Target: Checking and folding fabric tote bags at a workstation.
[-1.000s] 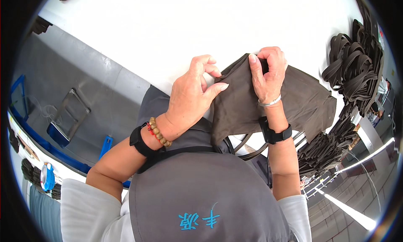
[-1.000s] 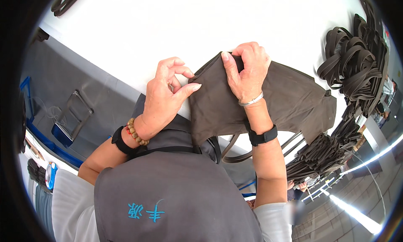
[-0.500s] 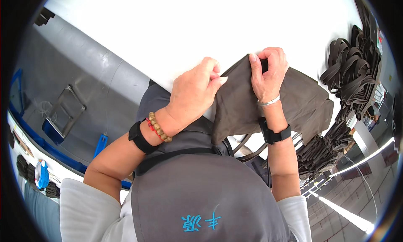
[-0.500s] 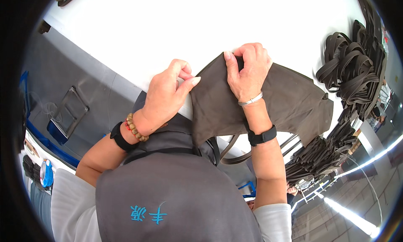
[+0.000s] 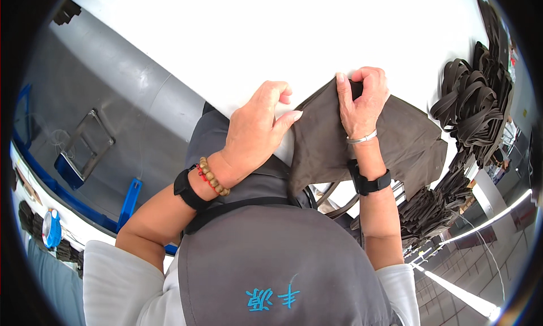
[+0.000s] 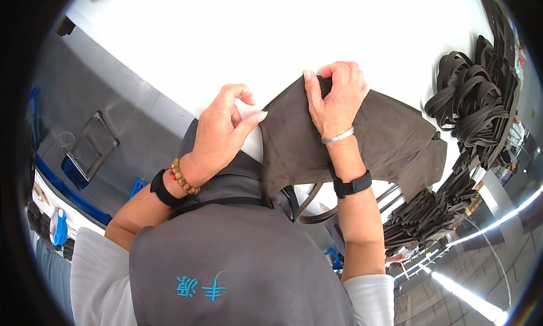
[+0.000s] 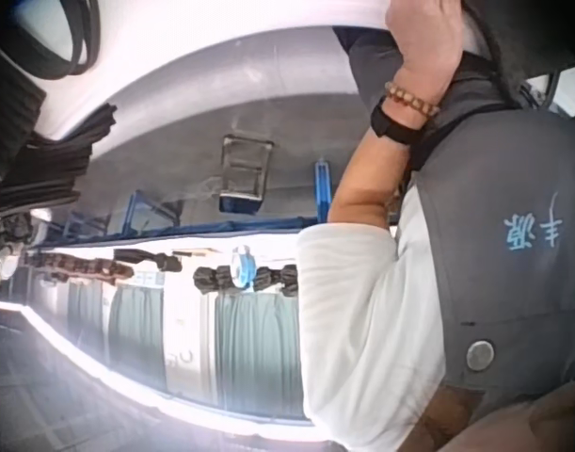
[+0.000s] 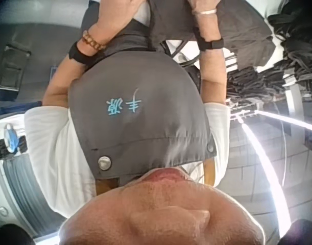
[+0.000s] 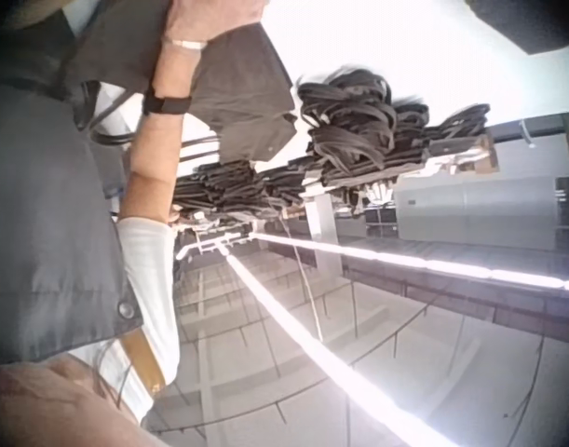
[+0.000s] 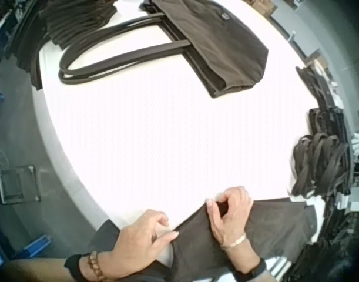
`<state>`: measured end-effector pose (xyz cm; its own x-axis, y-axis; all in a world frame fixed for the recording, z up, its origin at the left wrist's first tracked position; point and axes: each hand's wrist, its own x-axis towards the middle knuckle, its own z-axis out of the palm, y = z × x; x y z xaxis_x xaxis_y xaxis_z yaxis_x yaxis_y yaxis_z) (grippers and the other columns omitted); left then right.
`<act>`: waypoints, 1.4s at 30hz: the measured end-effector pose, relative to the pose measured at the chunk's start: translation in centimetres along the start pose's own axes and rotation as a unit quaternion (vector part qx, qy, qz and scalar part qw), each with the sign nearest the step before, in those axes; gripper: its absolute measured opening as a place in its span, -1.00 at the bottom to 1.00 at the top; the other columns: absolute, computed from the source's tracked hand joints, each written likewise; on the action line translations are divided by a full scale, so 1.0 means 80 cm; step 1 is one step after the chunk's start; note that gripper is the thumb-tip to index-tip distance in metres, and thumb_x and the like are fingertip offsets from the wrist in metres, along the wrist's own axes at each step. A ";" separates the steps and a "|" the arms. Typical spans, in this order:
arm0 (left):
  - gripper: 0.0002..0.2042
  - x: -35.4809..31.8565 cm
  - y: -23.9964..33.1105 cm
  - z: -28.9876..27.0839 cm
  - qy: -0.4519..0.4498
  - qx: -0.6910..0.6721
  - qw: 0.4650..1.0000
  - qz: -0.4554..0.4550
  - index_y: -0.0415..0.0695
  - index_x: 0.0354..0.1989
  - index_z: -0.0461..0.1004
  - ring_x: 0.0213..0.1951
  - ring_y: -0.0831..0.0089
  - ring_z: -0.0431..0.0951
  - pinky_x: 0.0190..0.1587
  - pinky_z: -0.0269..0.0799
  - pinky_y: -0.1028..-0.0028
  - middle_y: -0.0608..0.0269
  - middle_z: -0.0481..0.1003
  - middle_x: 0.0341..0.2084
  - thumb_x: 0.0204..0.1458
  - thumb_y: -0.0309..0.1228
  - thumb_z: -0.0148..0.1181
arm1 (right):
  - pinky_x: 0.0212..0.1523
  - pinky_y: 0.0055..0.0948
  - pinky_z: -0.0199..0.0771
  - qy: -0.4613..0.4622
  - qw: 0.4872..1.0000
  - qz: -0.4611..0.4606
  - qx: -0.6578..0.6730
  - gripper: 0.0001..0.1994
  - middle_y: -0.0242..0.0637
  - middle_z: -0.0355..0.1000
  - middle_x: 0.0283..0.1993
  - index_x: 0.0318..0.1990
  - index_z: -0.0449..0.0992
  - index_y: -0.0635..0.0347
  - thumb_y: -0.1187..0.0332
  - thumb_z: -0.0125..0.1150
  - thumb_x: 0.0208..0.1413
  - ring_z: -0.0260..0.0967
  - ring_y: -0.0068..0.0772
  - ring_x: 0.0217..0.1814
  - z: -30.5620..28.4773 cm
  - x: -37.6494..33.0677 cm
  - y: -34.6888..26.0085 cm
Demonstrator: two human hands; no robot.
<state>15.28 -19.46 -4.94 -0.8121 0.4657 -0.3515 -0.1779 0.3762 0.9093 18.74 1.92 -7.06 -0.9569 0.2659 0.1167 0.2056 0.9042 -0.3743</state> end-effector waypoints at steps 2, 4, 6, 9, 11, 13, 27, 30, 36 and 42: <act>-0.70 0.000 -0.004 -0.002 0.022 0.033 0.997 0.073 -0.13 -0.14 0.36 -0.47 0.33 0.49 -0.44 0.42 0.42 0.23 0.46 -0.29 -0.04 -0.51 0.30 | -0.09 -0.25 0.14 0.001 1.000 -0.004 0.001 -0.73 -0.34 0.32 -0.28 -0.37 0.38 0.08 0.17 0.34 0.00 0.25 -0.26 -0.20 0.000 0.001 -0.003; -0.67 0.003 -0.006 0.001 0.042 0.065 0.986 0.146 -0.16 -0.12 0.37 -0.46 0.41 0.47 -0.43 0.42 0.49 0.24 0.48 -0.24 -0.06 -0.53 0.33 | -0.09 -0.25 0.14 0.001 1.000 -0.007 0.001 -0.73 -0.34 0.32 -0.28 -0.37 0.38 0.08 0.17 0.34 0.00 0.25 -0.26 -0.20 0.000 0.002 -0.004; -0.58 0.009 -0.001 0.012 0.029 0.082 0.959 0.269 -0.15 0.02 0.37 -0.07 0.27 0.51 -0.12 0.47 0.38 0.17 0.46 0.00 -0.05 -0.48 0.31 | -0.09 -0.26 0.14 0.001 1.000 -0.011 -0.002 -0.72 -0.34 0.32 -0.28 -0.37 0.38 0.08 0.16 0.34 0.00 0.25 -0.26 -0.20 0.002 0.001 -0.003; -0.44 0.003 0.013 0.025 -0.057 0.196 0.944 0.260 -0.12 0.19 0.30 0.23 0.23 0.32 0.18 0.30 0.24 0.15 0.28 0.24 -0.04 -0.38 0.28 | -0.09 -0.26 0.14 -0.002 1.000 -0.003 -0.003 -0.72 -0.33 0.32 -0.28 -0.36 0.38 0.08 0.16 0.34 0.01 0.26 -0.26 -0.20 0.002 0.000 -0.004; -0.36 -0.003 0.003 0.027 -0.104 0.235 0.943 0.212 -0.08 0.30 0.21 0.33 0.27 0.17 0.29 0.10 0.15 0.22 0.16 0.33 0.01 -0.24 0.23 | -0.09 -0.26 0.14 0.001 1.000 -0.009 0.000 -0.73 -0.33 0.32 -0.28 -0.36 0.38 0.08 0.16 0.34 0.01 0.26 -0.25 -0.20 0.001 -0.001 -0.002; -0.36 -0.006 -0.005 0.022 -0.105 0.305 0.918 0.229 -0.07 0.31 0.20 0.32 0.28 0.18 0.30 0.08 0.14 0.31 0.16 0.33 0.03 -0.19 0.20 | -0.09 -0.26 0.14 0.003 1.000 -0.014 0.003 -0.73 -0.33 0.32 -0.28 -0.36 0.38 0.08 0.16 0.33 0.01 0.26 -0.25 -0.20 0.001 -0.001 -0.002; -0.76 0.007 -0.006 -0.025 0.024 0.199 0.965 0.171 0.05 -0.28 0.60 -0.08 0.34 0.32 0.05 0.07 0.28 0.38 0.37 -0.23 -0.16 -0.24 0.39 | -0.01 -0.26 0.12 -0.005 0.995 -0.011 0.098 -0.83 -0.33 0.37 -0.29 -0.37 0.46 0.06 0.22 0.30 0.05 0.27 -0.27 -0.17 -0.008 -0.004 0.002; -0.73 0.007 -0.001 -0.010 0.014 0.180 0.970 0.164 0.05 -0.28 0.61 -0.09 0.36 0.31 0.07 0.02 0.27 0.40 0.36 -0.25 -0.18 -0.19 0.40 | -0.04 -0.28 0.12 0.002 0.994 -0.007 0.107 -0.80 -0.32 0.36 -0.31 -0.41 0.42 0.08 0.23 0.30 0.06 0.27 -0.27 -0.19 -0.008 -0.007 0.004; -0.80 0.013 -0.008 0.004 0.013 0.191 0.970 0.149 0.00 -0.40 0.58 -0.13 0.41 0.32 0.01 0.02 0.27 0.44 0.35 -0.31 -0.15 -0.20 0.37 | -0.07 -0.28 0.13 0.012 0.997 -0.019 0.079 -0.79 -0.32 0.36 -0.32 -0.42 0.41 0.08 0.24 0.31 0.04 0.28 -0.27 -0.21 -0.002 -0.006 0.004; -0.88 0.014 -0.008 0.008 0.053 0.231 0.956 0.172 -0.02 -0.49 0.52 -0.19 0.42 0.33 -0.04 0.04 0.31 0.47 0.35 -0.40 -0.12 -0.32 0.34 | -0.06 -0.27 0.13 -0.003 0.999 -0.019 0.042 -0.79 -0.32 0.34 -0.30 -0.40 0.42 0.08 0.24 0.34 0.00 0.28 -0.27 -0.19 -0.002 0.001 -0.002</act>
<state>14.84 -18.66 -6.02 -0.8351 0.5500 -0.0030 0.3534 0.5407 0.7634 18.66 1.82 -6.84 -0.9648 0.2298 0.1276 0.1513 0.8825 -0.4454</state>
